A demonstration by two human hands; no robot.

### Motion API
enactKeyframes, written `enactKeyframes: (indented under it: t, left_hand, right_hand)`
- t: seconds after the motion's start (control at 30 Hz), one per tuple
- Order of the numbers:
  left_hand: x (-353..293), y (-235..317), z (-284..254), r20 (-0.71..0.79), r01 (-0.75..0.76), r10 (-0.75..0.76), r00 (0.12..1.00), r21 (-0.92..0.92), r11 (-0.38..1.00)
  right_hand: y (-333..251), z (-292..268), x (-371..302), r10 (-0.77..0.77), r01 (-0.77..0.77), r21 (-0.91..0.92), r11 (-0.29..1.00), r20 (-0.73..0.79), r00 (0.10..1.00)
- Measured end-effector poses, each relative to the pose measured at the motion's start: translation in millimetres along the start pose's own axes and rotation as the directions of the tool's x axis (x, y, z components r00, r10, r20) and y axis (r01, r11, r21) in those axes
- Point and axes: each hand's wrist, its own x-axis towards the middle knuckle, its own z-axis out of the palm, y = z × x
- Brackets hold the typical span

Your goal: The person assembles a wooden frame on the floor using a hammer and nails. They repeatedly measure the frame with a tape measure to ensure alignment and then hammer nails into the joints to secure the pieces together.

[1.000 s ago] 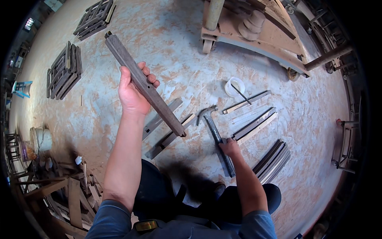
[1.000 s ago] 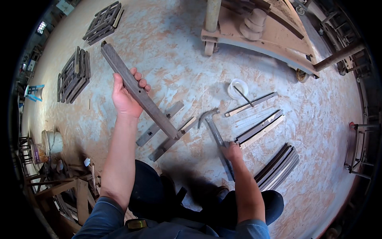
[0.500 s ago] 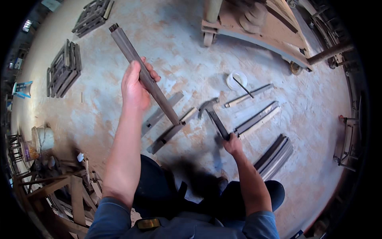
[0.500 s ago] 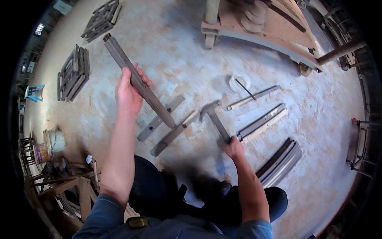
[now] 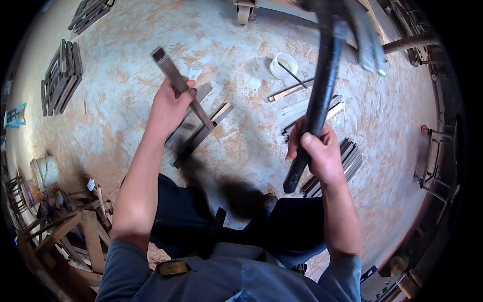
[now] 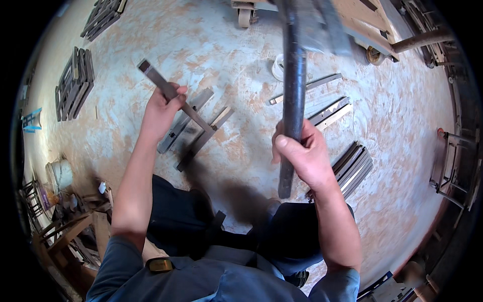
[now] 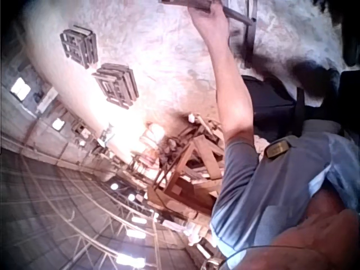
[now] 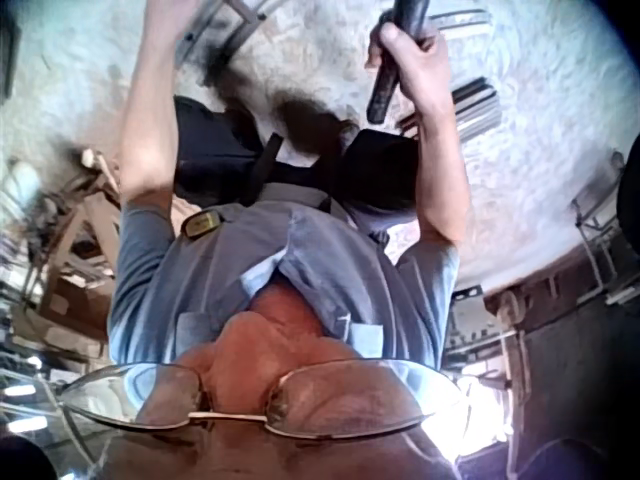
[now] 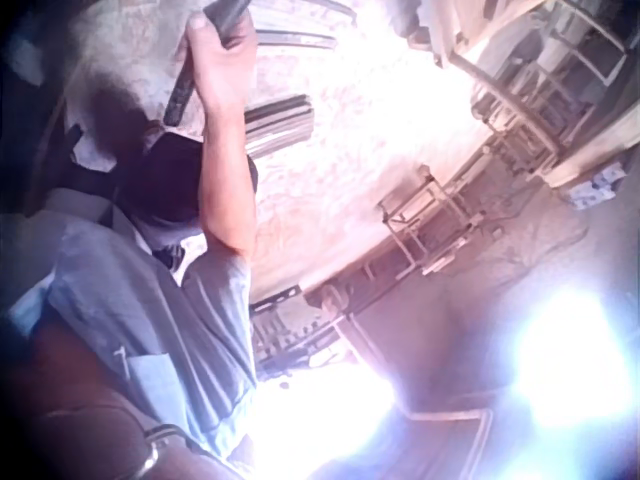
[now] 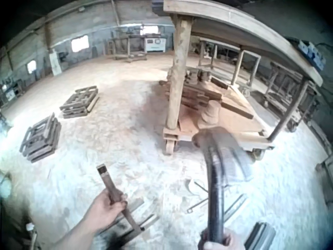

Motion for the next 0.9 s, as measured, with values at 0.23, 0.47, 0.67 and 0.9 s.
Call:
enactKeyframes:
  t: [0.23, 0.47, 0.67, 0.9]
  left_hand:
    - [-12, -20, -6, -0.051, 0.039, -0.049, 0.997, -0.183, 0.982]
    - [-7, -37, -8, -0.062, 0.045, -0.062, 0.996, -0.255, 0.966]
    - [-6, -47, -12, -0.044, 0.060, -0.074, 0.996, -0.255, 0.965]
    - [-3, -48, -17, -0.039, 0.031, -0.042, 0.998, -0.248, 0.968]
  right_hand:
    - [-2, -12, 20, 0.017, -0.109, -0.187, 0.976, -0.436, 0.900]
    - [-3, -26, 22, 0.039, -0.076, -0.070, 0.995, -0.428, 0.903]
    - [-5, -34, 19, 0.020, -0.077, -0.124, 0.989, -0.409, 0.912]
    - [-3, -38, 18, 0.030, -0.094, -0.148, 0.985, -0.387, 0.922]
